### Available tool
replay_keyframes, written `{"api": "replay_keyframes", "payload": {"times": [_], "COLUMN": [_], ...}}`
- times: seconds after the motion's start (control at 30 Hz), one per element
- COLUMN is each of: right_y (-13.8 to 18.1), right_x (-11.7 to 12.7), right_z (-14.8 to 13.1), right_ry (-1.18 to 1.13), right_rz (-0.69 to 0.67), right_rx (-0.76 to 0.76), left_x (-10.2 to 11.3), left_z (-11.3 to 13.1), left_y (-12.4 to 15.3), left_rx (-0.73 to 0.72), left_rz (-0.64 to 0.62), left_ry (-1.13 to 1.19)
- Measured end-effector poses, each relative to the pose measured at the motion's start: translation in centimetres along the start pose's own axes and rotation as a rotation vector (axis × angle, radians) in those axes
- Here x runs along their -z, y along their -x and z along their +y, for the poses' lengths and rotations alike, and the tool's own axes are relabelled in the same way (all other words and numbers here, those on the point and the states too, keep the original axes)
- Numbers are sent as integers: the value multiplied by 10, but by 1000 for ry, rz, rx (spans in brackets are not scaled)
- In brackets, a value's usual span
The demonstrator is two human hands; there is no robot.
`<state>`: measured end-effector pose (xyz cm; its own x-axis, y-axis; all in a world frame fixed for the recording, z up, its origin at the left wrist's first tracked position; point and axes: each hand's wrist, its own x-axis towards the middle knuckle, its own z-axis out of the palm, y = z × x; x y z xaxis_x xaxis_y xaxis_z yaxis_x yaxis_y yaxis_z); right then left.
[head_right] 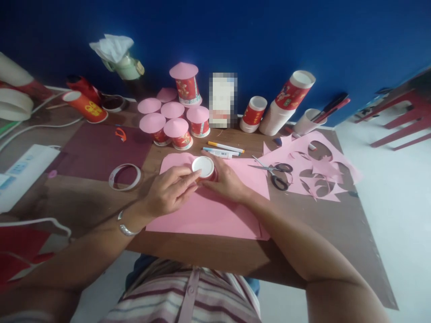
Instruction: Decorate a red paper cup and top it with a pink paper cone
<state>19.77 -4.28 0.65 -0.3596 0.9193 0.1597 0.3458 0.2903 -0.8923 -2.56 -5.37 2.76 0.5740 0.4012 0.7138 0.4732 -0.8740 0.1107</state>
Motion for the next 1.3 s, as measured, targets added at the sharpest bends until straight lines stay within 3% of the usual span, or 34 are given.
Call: {"api": "replay_keyframes", "payload": {"times": [0.37,0.7,0.87,0.97,1.17,1.23,1.3], "right_y": [0,-1,-1,-1,-1,0,0], "right_x": [3,4,5,5,6,7,8], "right_z": [-7,-9,-11,-10,-10,-10,-9], "right_ry": [11,27,11,7,-12,-16,-8], "right_rz": [-14,-29,-35,-44,-30,-19,-13], "right_rx": [-16,-40,-59,-75,-94,-100,-88], "left_x": [2,9,18,21,17,14,12], "left_z": [0,3,7,10,6,1,-7], "left_y": [6,27,33,33,24,22,21], "left_rx": [-134,-108,-88,135,936,1059,1030], "left_rz": [-51,-184,-200,-106,71,121,90], "left_ry": [-348,-360,-211,74,1050,1055,839]}}
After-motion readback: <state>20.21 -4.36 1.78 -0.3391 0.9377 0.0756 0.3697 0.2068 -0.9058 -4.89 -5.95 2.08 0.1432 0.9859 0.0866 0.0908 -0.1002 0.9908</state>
